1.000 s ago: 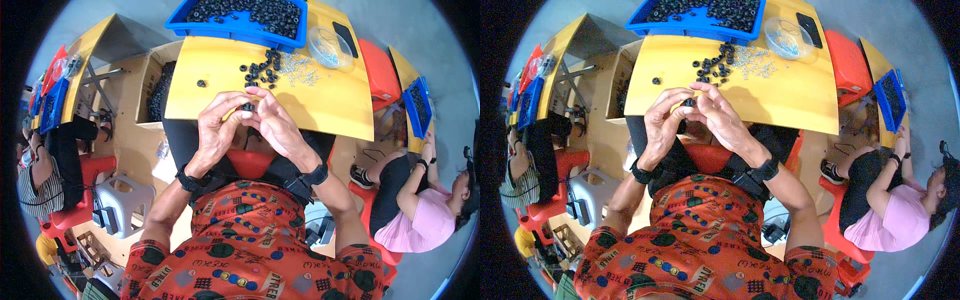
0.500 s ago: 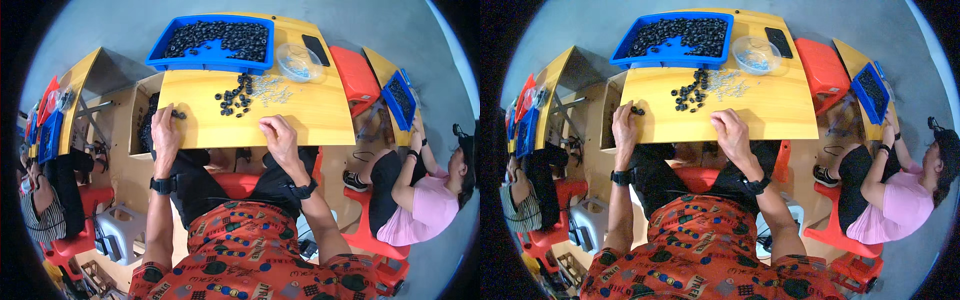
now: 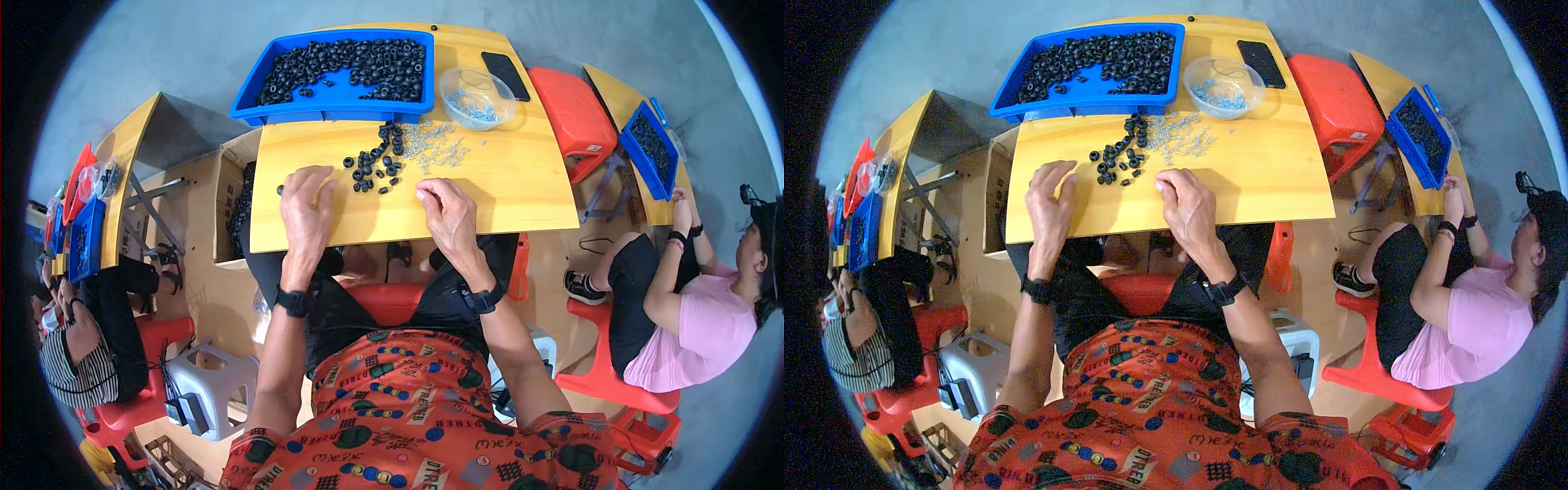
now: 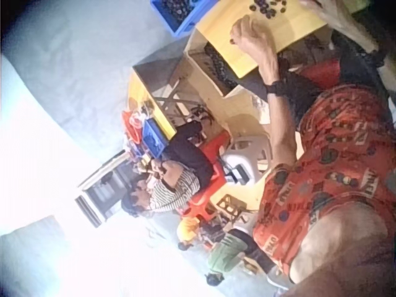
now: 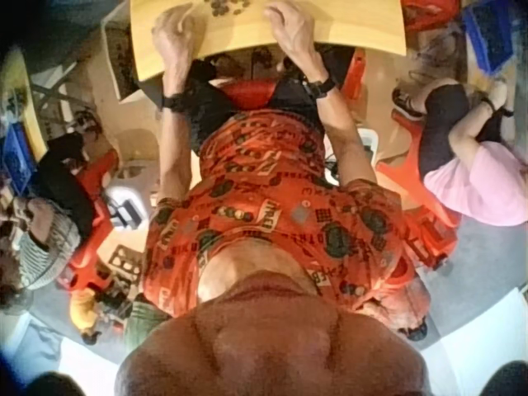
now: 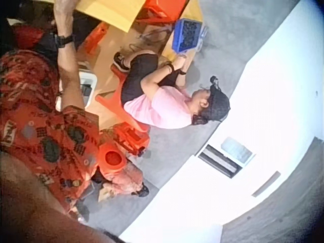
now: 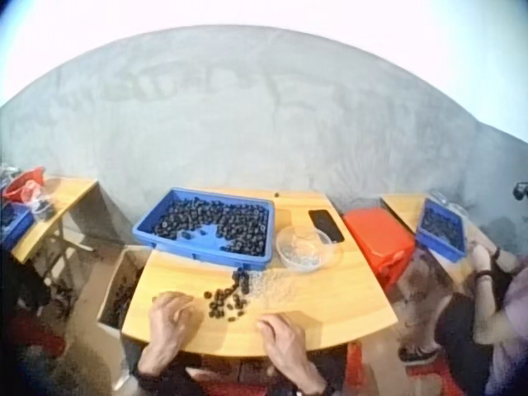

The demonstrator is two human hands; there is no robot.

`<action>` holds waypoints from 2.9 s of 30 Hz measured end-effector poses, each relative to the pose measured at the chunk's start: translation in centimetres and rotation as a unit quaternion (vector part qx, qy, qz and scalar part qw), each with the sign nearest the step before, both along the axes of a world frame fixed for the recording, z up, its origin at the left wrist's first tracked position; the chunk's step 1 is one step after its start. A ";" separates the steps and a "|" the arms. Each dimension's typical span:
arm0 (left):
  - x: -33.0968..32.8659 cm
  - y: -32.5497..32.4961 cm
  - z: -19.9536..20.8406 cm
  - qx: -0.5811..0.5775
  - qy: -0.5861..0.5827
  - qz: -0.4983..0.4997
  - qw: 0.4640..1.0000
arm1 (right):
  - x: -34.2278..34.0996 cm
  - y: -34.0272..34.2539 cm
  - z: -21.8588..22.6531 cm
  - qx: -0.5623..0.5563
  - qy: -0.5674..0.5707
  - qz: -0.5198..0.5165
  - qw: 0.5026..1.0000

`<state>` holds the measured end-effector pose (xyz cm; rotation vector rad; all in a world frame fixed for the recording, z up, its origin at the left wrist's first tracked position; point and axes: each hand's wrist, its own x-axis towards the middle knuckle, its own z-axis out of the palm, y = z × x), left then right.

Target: Assembling small black plastic washers with silver metal pins by hand.

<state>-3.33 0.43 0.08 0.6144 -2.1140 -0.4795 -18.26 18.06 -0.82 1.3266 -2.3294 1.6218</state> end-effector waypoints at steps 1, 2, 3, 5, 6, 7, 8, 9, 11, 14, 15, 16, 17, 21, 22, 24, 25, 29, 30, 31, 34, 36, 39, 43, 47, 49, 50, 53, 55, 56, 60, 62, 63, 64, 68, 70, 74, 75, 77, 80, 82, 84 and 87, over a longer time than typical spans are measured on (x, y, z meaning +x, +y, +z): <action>-0.8 0.4 0.3 0.058 -0.003 -0.021 0.998 | -0.1 0.1 -0.2 -0.006 -0.003 -0.004 1.000; -1.5 0.7 0.5 0.116 -0.007 -0.041 0.992 | -0.1 0.1 -0.3 -0.011 -0.007 -0.009 1.000; -2.1 0.7 0.2 0.099 0.001 -0.044 0.994 | 0.0 0.1 -0.4 -0.010 -0.008 -0.010 1.000; -2.8 0.9 0.1 0.113 -0.017 -0.040 0.993 | 0.3 0.1 -0.7 -0.030 0.004 -0.013 0.999; -3.0 1.0 0.1 0.126 -0.034 -0.036 0.991 | 0.3 0.1 -0.9 -0.030 0.003 -0.014 0.999; -3.2 0.9 0.1 0.127 -0.036 -0.036 0.991 | 0.3 0.0 -1.0 -0.031 0.008 -0.016 0.999; -3.4 0.9 0.1 0.109 -0.059 -0.029 0.992 | 0.3 0.0 -1.1 -0.033 0.013 -0.018 0.999; -3.5 0.8 0.1 0.091 -0.082 -0.020 0.992 | 0.2 -0.1 -1.1 -0.032 0.012 -0.017 0.999; -3.7 0.8 0.0 0.077 -0.087 -0.014 0.993 | 0.2 -0.2 -1.0 -0.028 -0.001 -0.020 0.999; -3.8 0.8 0.2 0.065 -0.100 -0.002 0.993 | 0.0 -0.3 -0.8 -0.012 0.009 -0.018 1.000; -3.9 0.7 0.3 0.067 -0.108 0.003 0.992 | 0.0 -0.5 -0.6 -0.012 0.011 -0.017 1.000; -4.0 0.7 0.2 0.067 -0.106 0.004 0.992 | 0.1 -0.6 -0.3 0.006 0.029 -0.014 0.999; -4.1 0.5 0.1 0.081 -0.098 0.005 0.992 | 0.2 -0.9 0.1 0.023 0.048 -0.012 0.999; -4.1 0.2 -0.2 0.090 -0.086 0.008 0.992 | -0.3 -1.9 0.6 0.032 0.068 0.019 0.997; -4.0 0.0 -0.4 0.090 -0.084 0.007 0.992 | -0.4 -2.0 0.6 0.013 0.065 -0.014 0.998; -3.5 0.1 -0.8 0.131 -0.022 -0.003 0.991 | -0.9 -1.6 0.6 -0.004 0.063 -0.047 0.997; -3.4 0.2 -0.6 0.134 -0.022 -0.003 0.991 | -1.6 -1.0 0.6 0.001 0.070 -0.081 0.994; -2.9 0.4 0.3 0.167 -0.001 0.006 0.986 | -3.3 0.6 -0.1 0.017 0.060 -0.120 0.991; -2.6 0.3 0.2 0.159 0.011 0.011 0.987 | -3.3 0.6 0.1 0.023 0.049 -0.110 0.992; -2.2 -0.1 -0.2 0.182 0.016 0.007 0.983 | -3.0 0.4 0.2 0.019 0.040 -0.096 0.994; -1.2 -0.6 -0.6 0.322 0.092 -0.040 0.941 | -2.5 -0.6 0.7 0.016 0.046 -0.074 0.996; -0.3 -0.3 -0.3 0.392 0.108 -0.057 0.912 | -2.3 -1.1 0.3 0.023 0.042 -0.073 0.996; 0.4 0.3 0.1 0.461 0.157 -0.073 0.871 | -2.3 -1.4 0.2 0.073 0.108 -0.092 0.987; 0.6 1.5 0.3 0.496 0.170 -0.094 0.846 | -2.6 -1.4 -0.2 0.073 0.114 -0.090 0.987; 0.4 2.6 -0.2 0.515 0.177 -0.104 0.832 | -2.2 -1.5 0.0 0.030 0.033 -0.103 0.994; 0.3 3.1 -0.2 0.528 0.187 -0.106 0.822 | -2.3 -1.5 0.2 0.026 0.041 -0.101 0.994; 0.3 3.5 -0.1 0.529 0.187 -0.106 0.821 | -2.3 -1.5 0.3 0.021 0.049 -0.100 0.994; 0.2 4.3 0.2 0.537 0.195 -0.111 0.813 | -2.4 -2.0 0.4 0.045 0.119 -0.091 0.988; 0.1 4.6 0.2 0.539 0.178 -0.113 0.816 | -2.6 -2.2 0.0 0.059 0.132 -0.093 0.985; 0.1 4.7 0.2 0.539 0.178 -0.113 0.816 | -2.7 -2.3 -0.1 0.074 0.145 -0.095 0.982; 0.1 5.0 0.3 0.553 0.177 -0.135 0.803 | -2.4 -2.3 -0.3 0.073 0.127 -0.106 0.983; 0.0 5.1 0.2 0.555 0.178 -0.138 0.801 | -2.4 -2.0 -0.2 0.017 0.101 -0.071 0.992; -0.1 4.9 -0.2 0.587 0.205 -0.177 0.763 | -2.4 -1.9 0.0 0.017 0.100 -0.068 0.992; -0.2 4.8 -0.4 0.617 0.230 -0.215 0.721 | -2.2 -1.7 0.3 0.004 0.018 -0.050 0.999; -0.1 5.1 0.1 0.658 0.266 -0.238 0.663 | 0.0 -1.4 1.9 -0.049 -0.159 -0.001 0.986; 0.0 5.1 -0.1 0.657 0.265 -0.244 0.662 | 1.2 -1.0 2.4 -0.049 -0.188 0.023 0.981; 0.1 5.6 0.0 0.642 0.254 -0.237 0.683 | 2.5 -0.8 2.5 -0.065 -0.266 0.084 0.958; 0.1 5.6 0.1 0.642 0.254 -0.236 0.683 | 2.6 -0.7 2.8 -0.046 -0.265 0.090 0.959; 0.2 5.7 0.3 0.648 0.257 -0.230 0.679 | 2.8 -0.6 2.9 -0.047 -0.284 0.098 0.953; 0.5 5.4 0.0 0.688 0.258 -0.235 0.637 | 3.1 -0.5 3.4 -0.049 -0.292 0.103 0.949; 0.4 5.6 0.2 0.708 0.272 -0.239 0.607 | 3.4 -0.5 3.7 -0.048 -0.285 0.098 0.952; 0.4 5.6 0.2 0.726 0.287 -0.242 0.577 | 3.6 -0.6 3.8 -0.059 -0.254 0.095 0.961; 0.4 5.6 -0.2 0.736 0.269 -0.247 0.571 | 4.0 -0.8 4.0 -0.073 -0.216 0.100 0.968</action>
